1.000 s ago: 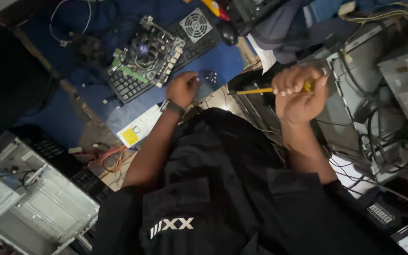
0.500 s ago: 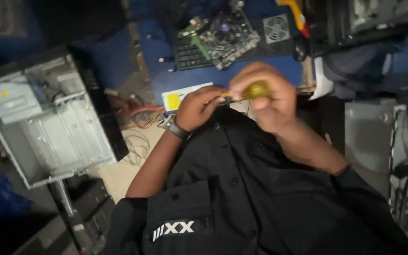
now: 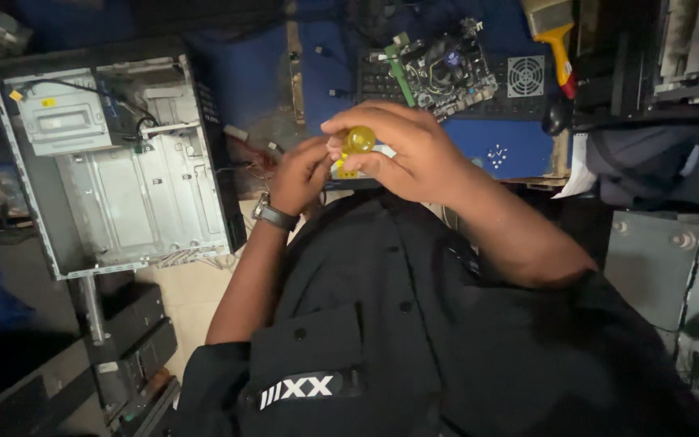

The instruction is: The person uses a yellow screwdriver to remove screws from a desktop computer case and then detaches the power supply unit. The removed power supply is placed on the workbench next to a motherboard and keyboard.

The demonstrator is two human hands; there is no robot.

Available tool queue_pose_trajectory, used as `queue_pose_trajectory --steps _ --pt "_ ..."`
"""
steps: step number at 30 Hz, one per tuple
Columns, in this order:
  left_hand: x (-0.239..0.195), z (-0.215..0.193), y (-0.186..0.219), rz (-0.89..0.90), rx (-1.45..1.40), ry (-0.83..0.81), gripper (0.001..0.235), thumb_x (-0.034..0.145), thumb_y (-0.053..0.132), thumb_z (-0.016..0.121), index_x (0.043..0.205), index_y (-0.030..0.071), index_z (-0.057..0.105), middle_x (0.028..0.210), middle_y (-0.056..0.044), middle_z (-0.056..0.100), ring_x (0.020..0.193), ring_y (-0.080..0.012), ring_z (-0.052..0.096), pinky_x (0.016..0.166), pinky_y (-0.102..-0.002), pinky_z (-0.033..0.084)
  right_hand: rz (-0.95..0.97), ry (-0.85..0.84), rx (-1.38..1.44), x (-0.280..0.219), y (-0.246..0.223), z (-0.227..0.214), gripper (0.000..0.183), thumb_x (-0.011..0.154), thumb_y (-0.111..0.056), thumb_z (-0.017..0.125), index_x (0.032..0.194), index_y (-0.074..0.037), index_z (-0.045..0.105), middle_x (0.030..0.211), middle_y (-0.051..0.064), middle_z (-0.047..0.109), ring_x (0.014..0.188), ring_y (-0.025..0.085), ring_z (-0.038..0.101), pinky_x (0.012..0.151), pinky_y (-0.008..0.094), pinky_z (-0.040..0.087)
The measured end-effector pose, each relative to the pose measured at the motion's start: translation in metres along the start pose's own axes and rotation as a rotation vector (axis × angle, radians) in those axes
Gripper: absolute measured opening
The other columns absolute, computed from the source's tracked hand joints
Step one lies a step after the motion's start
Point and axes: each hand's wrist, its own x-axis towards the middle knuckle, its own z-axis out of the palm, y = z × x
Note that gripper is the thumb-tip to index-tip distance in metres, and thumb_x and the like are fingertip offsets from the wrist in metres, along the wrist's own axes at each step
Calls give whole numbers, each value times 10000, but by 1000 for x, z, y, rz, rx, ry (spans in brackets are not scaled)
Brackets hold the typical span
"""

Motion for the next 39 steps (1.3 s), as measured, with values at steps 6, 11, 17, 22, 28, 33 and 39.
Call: queue_pose_trajectory --steps 6,11,17,22,28,33,39 --pt "-5 -2 -14 -18 -75 -30 180 995 66 647 1166 32 691 1076 -134 711 897 -299 715 793 -361 549 9 2 -3 4 8 11 332 1030 -102 699 1332 -2 607 1165 119 707 1095 217 734 971 331 584" --pt "-3 0 -20 41 -71 -37 174 1008 72 644 1169 22 688 1059 -143 701 939 -320 707 823 -374 547 7 -2 -17 5 15 18 336 1046 -148 684 1338 -1 608 1151 111 707 1084 214 730 968 332 585" --pt "1 -1 -24 44 -74 -50 184 1008 75 637 1177 20 685 1125 -158 715 992 -340 718 846 -380 554 56 0 6 3 18 23 332 1067 -184 664 1337 -1 604 1152 113 703 1090 211 736 966 328 594" --pt "0 1 -33 8 -84 -57 194 994 90 654 1175 28 689 1166 -157 720 991 -331 730 841 -376 561 45 -12 -7 4 21 24 325 1077 -195 636 1330 7 605 1160 117 702 1101 217 732 976 333 593" --pt "-2 6 -53 74 15 -30 197 972 103 687 1164 60 706 1192 -159 724 1014 -339 728 868 -402 574 63 -36 -8 -2 26 26 355 1112 -242 567 1383 -14 549 1200 123 683 1133 223 704 995 357 577" --pt "0 4 -40 41 209 -15 214 951 155 735 1156 94 725 1160 -150 739 990 -346 726 832 -419 585 83 75 218 -6 28 51 325 1155 -261 444 1357 -7 469 1155 111 573 1104 179 584 1015 330 509" --pt "0 -29 30 -55 -110 25 348 944 146 725 1247 19 609 1206 -142 664 1041 -243 701 824 -342 591 -111 129 -1 6 31 62 182 1118 -219 457 1089 -44 499 1086 120 568 1077 253 540 993 403 421"
